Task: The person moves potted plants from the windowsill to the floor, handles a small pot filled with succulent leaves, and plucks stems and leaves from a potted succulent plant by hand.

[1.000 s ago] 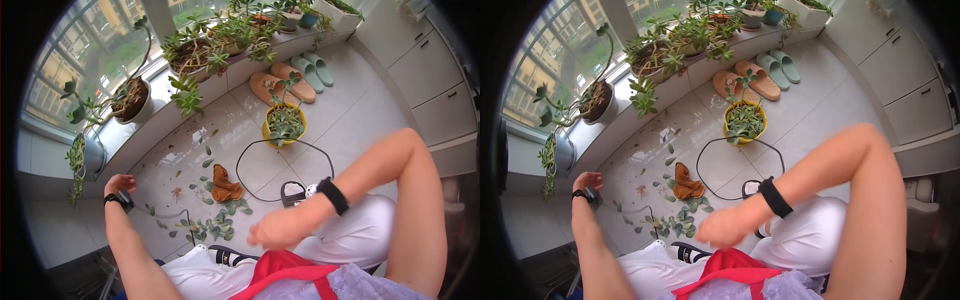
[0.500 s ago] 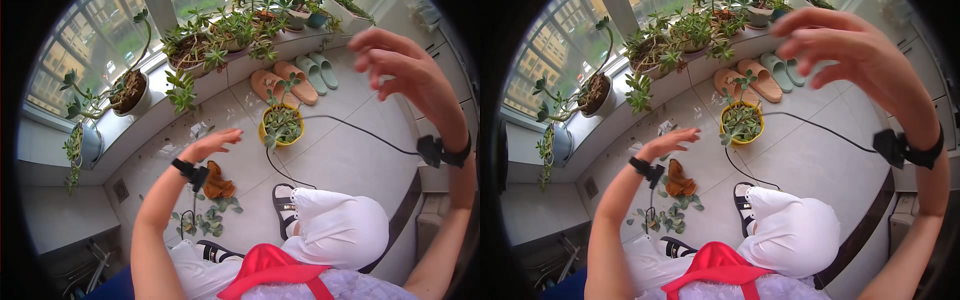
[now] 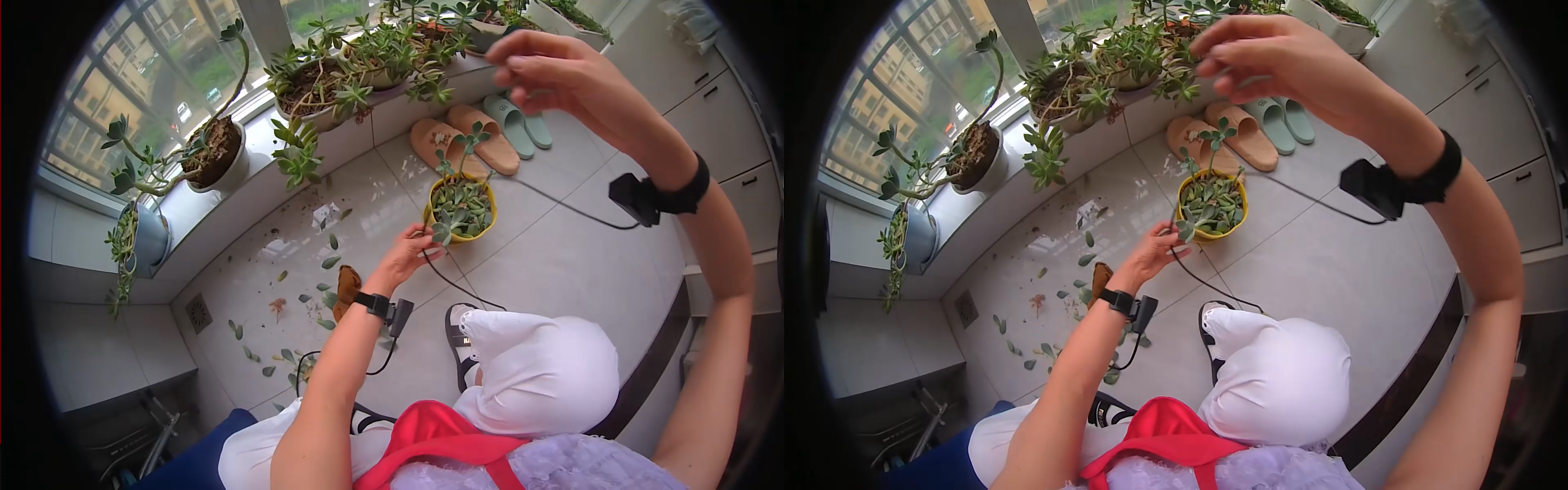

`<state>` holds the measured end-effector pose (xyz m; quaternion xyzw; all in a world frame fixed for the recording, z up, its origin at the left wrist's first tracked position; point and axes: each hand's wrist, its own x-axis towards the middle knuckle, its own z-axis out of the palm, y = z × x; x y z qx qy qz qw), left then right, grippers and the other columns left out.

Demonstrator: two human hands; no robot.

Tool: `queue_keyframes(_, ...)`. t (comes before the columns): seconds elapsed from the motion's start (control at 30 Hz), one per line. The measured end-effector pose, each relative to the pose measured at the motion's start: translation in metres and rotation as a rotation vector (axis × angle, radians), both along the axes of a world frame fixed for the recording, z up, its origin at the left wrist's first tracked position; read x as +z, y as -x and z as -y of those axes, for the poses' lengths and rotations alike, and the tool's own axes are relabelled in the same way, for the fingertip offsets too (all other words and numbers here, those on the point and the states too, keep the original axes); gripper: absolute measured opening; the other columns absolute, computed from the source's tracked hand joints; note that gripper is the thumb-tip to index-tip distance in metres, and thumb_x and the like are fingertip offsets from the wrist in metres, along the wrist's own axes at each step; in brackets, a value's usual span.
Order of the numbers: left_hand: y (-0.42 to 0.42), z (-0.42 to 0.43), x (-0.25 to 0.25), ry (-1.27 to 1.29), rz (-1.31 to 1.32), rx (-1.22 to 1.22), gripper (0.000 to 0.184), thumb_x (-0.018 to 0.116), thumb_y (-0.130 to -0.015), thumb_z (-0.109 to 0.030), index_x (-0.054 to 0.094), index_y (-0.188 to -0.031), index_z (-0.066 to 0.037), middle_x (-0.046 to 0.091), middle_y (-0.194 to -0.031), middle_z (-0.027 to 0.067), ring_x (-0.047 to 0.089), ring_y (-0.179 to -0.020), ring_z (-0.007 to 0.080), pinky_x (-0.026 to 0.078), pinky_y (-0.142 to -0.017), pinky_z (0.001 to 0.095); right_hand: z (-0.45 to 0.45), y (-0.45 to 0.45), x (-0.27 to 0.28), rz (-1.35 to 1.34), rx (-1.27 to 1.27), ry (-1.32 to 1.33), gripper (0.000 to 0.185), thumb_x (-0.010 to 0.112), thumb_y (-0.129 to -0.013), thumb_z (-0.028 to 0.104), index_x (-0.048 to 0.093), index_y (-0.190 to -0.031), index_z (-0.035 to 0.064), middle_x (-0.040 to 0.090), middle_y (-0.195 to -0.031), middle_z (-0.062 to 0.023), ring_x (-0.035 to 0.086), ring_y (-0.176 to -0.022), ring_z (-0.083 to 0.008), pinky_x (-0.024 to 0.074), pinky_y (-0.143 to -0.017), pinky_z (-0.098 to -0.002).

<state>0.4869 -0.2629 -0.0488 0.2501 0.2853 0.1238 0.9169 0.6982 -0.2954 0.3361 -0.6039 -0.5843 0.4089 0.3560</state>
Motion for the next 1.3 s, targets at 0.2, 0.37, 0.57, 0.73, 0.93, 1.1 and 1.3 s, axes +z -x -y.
queue_keyframes(0.2, 0.061, -0.008, 0.015, -0.15, 0.364, -0.066, 0.017, 0.068, -0.087, 0.0, 0.063, -0.101, -0.009, 0.06, -0.102, 0.002, 0.062, -0.097, 0.0192, 0.05, -0.099, 0.0426, 0.001, 0.017, -0.002, 0.012, 0.104, 0.009, 0.031, 0.058, -0.099, 0.029, 0.062, -0.12, 0.0062, 0.066, -0.101, -0.0027, 0.063, -0.084, -0.0068, 0.0538, -0.078, -0.024)
queue_keyframes(0.37, 0.046, 0.012, 0.07, -0.477, 0.264, -0.668, 0.026, 0.061, -0.096, -0.014, 0.065, -0.119, -0.002, 0.062, -0.108, 0.0072, 0.059, -0.106, 0.0188, 0.047, -0.094, 0.0312, 0.051, -0.027, 0.0, 0.13, -0.003, 0.211, 0.033, 0.058, -0.098, 0.034, 0.063, -0.118, 0.0075, 0.068, -0.098, -0.0047, 0.065, -0.085, -0.0091, 0.0555, -0.075, -0.0267)
queue_keyframes(0.57, -0.033, 0.103, 0.012, -0.882, -0.231, -0.363, 0.067, 0.064, -0.095, -0.034, 0.037, -0.15, -0.004, 0.061, -0.113, 0.0098, 0.059, -0.1, 0.0173, 0.047, -0.093, 0.0322, 0.152, -0.135, -0.1, 0.429, -0.27, 0.823, 0.033, 0.057, -0.097, 0.032, 0.063, -0.115, 0.0041, 0.067, -0.096, -0.0078, 0.068, -0.085, -0.0173, 0.0581, -0.071, -0.0335)
queue_keyframes(0.73, -0.039, 0.068, -0.013, -0.507, -0.309, -0.19, 0.056, 0.064, -0.095, -0.036, 0.045, -0.139, -0.006, 0.054, -0.122, 0.0074, 0.059, -0.105, 0.0167, 0.048, -0.093, 0.0338, 0.206, -0.201, -0.207, 0.085, -0.668, 0.921, 0.033, 0.059, -0.096, 0.029, 0.061, -0.117, 0.0039, 0.067, -0.1, -0.0077, 0.068, -0.09, -0.0213, 0.0576, -0.078, -0.0357)
queue_keyframes(0.93, -0.037, 0.068, -0.017, -0.45, -0.322, 0.242, 0.039, 0.066, -0.094, -0.015, 0.047, -0.127, -0.007, 0.056, -0.116, 0.0057, 0.06, -0.093, 0.0129, 0.052, -0.078, 0.0299, 0.158, -0.163, -0.319, -0.237, -0.743, 0.491, 0.034, 0.056, -0.096, 0.021, 0.056, -0.126, 0.0042, 0.064, -0.104, -0.0082, 0.067, -0.096, -0.0195, 0.058, -0.08, -0.0351)
queue_keyframes(1.1, -0.044, 0.07, 0.011, -0.505, -0.305, 0.489, 0.036, 0.064, -0.091, 0.002, 0.052, -0.125, -0.004, 0.056, -0.101, 0.0023, 0.059, -0.082, 0.0077, 0.052, -0.07, 0.0227, 0.104, -0.079, -0.332, -0.486, -0.558, 0.483, 0.064, 0.064, -0.094, 0.036, 0.039, -0.146, 0.0073, 0.049, -0.135, -0.0151, 0.065, -0.097, -0.0213, 0.0564, -0.084, -0.0341)
queue_keyframes(1.3, -0.051, 0.066, 0.006, -0.744, -0.328, 0.518, 0.021, 0.069, -0.093, -0.01, 0.067, -0.113, -0.002, 0.066, -0.096, 0.002, 0.058, -0.077, 0.0069, 0.05, -0.066, 0.0228, 0.087, -0.037, -0.333, 0.132, -0.548, 0.079, 0.069, 0.079, -0.081, 0.032, 0.046, -0.138, 0.0098, 0.052, -0.121, -0.0162, 0.058, -0.112, -0.029, 0.0532, -0.088, -0.0379)
